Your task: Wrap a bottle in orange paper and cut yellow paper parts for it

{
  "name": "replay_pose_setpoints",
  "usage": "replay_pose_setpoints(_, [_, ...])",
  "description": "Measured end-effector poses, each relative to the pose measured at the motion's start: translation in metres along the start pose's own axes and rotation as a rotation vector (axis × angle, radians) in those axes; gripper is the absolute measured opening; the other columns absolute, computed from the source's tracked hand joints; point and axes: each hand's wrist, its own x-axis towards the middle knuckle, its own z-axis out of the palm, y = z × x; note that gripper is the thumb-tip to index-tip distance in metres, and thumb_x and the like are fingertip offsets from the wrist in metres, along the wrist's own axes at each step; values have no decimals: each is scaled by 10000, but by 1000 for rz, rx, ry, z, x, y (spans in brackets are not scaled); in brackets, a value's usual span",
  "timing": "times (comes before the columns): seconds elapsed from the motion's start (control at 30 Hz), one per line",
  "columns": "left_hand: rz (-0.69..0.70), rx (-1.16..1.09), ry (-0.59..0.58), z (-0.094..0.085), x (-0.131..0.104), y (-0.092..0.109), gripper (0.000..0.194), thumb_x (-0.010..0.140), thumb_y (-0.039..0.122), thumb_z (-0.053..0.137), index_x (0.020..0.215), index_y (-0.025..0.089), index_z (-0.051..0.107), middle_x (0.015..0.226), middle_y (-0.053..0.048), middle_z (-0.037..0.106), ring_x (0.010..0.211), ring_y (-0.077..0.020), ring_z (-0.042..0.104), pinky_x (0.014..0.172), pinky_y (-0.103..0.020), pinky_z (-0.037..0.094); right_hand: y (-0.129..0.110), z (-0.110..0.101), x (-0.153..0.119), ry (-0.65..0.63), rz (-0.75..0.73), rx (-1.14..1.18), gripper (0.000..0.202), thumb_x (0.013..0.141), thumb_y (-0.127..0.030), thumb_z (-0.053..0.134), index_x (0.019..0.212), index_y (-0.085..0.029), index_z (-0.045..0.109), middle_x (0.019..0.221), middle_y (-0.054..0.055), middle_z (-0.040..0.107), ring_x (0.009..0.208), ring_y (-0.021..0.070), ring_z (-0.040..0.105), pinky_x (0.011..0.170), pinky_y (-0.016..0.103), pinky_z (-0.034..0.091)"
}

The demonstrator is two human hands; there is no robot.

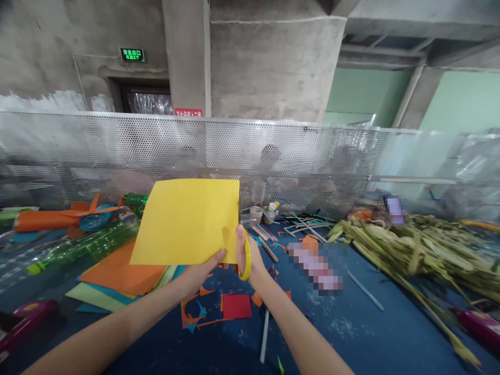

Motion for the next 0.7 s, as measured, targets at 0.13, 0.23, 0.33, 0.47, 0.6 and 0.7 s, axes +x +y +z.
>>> replay_pose_setpoints(0.13, [21, 11, -23, -1, 1, -2, 385, 766, 546, 510, 658, 190, 607, 733, -47, 654, 751, -196, 590, 804, -315, 449, 0, -2, 0, -22, 21, 10, 813, 785, -714, 178, 997, -106, 675, 534, 93, 668, 431, 247, 603, 424, 342, 477])
replay_pose_setpoints(0.23, [12, 17, -22, -1, 1, -3, 386, 774, 543, 503, 655, 189, 601, 728, -46, 648, 755, -195, 588, 797, -314, 445, 2, 0, -1, -31, 27, 19, 814, 775, -725, 185, 944, -111, 693, 495, 92, 651, 440, 253, 604, 421, 341, 473])
replay_pose_setpoints(0.33, [37, 6, -35, -1, 1, -3, 377, 789, 529, 492, 657, 191, 595, 715, -42, 631, 732, -187, 577, 795, -309, 443, 3, 3, -3, -40, 28, 34, 798, 775, -722, 191, 962, -124, 685, 533, 94, 667, 473, 258, 619, 423, 340, 474])
replay_pose_setpoints(0.47, [75, 8, -57, -2, 0, -1, 371, 816, 504, 470, 664, 190, 598, 713, -40, 612, 725, -180, 566, 809, -302, 433, 3, 5, -5, -45, 30, 46, 772, 782, -711, 204, 992, -129, 667, 561, 90, 676, 462, 251, 616, 412, 336, 470])
replay_pose_setpoints(0.6, [87, -10, -70, -2, -1, -1, 352, 818, 494, 474, 692, 195, 609, 722, -32, 618, 722, -176, 571, 808, -300, 436, 5, 2, -3, -45, 22, 50, 753, 778, -712, 234, 990, -125, 656, 583, 91, 680, 500, 253, 631, 414, 326, 473])
replay_pose_setpoints(0.7, [48, -5, -18, -1, 1, -4, 361, 791, 516, 501, 683, 192, 619, 730, -38, 645, 745, -189, 590, 817, -307, 440, 7, -1, 1, -50, 14, 49, 741, 769, -717, 269, 966, -116, 655, 595, 94, 681, 534, 251, 641, 452, 325, 495])
